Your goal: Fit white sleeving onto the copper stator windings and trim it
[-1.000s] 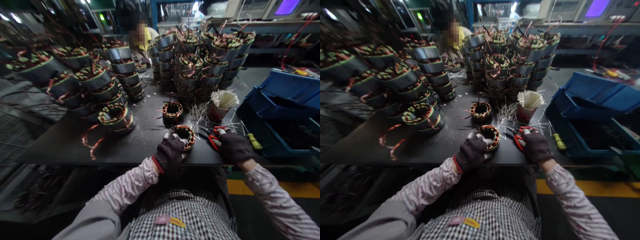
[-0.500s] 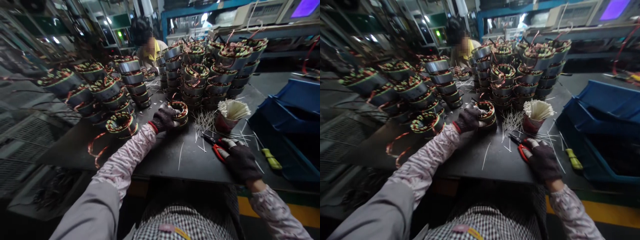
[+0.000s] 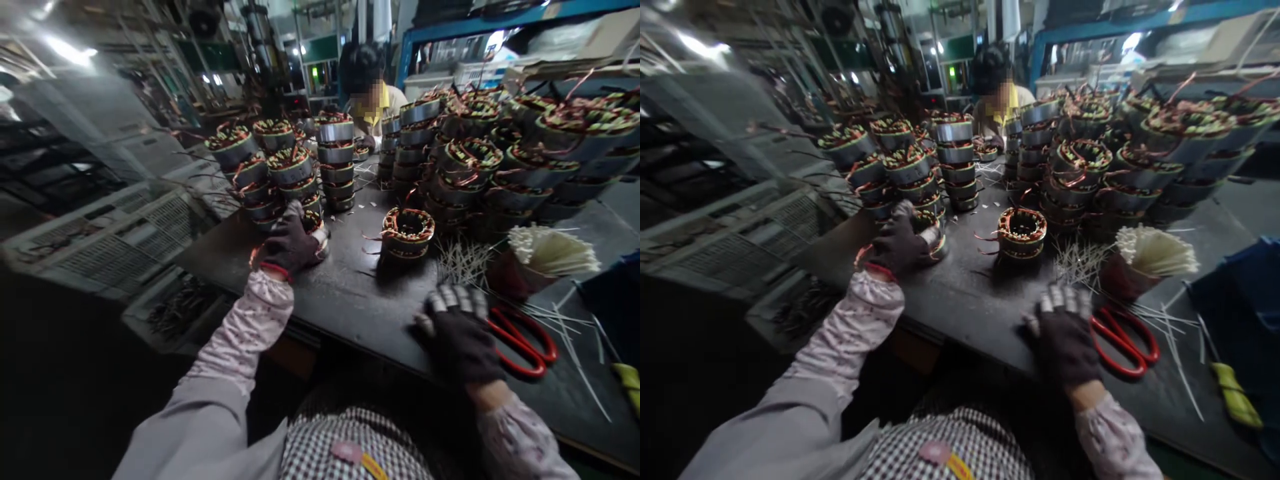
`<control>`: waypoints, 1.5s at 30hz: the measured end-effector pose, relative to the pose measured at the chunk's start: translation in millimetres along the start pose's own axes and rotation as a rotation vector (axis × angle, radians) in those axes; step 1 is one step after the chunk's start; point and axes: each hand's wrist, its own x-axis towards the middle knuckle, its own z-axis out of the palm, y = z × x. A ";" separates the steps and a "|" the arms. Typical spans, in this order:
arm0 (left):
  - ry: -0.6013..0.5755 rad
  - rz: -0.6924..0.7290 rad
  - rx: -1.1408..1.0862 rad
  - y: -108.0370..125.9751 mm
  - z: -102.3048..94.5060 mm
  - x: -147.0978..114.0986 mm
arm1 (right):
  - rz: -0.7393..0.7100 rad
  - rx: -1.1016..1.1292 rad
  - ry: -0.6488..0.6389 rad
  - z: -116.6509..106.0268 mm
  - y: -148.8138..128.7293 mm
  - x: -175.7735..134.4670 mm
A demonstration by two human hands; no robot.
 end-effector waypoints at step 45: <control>-0.438 0.679 -0.626 86.2 37.6 -67.1 | 0.842 0.568 0.554 -63.6 85.6 28.4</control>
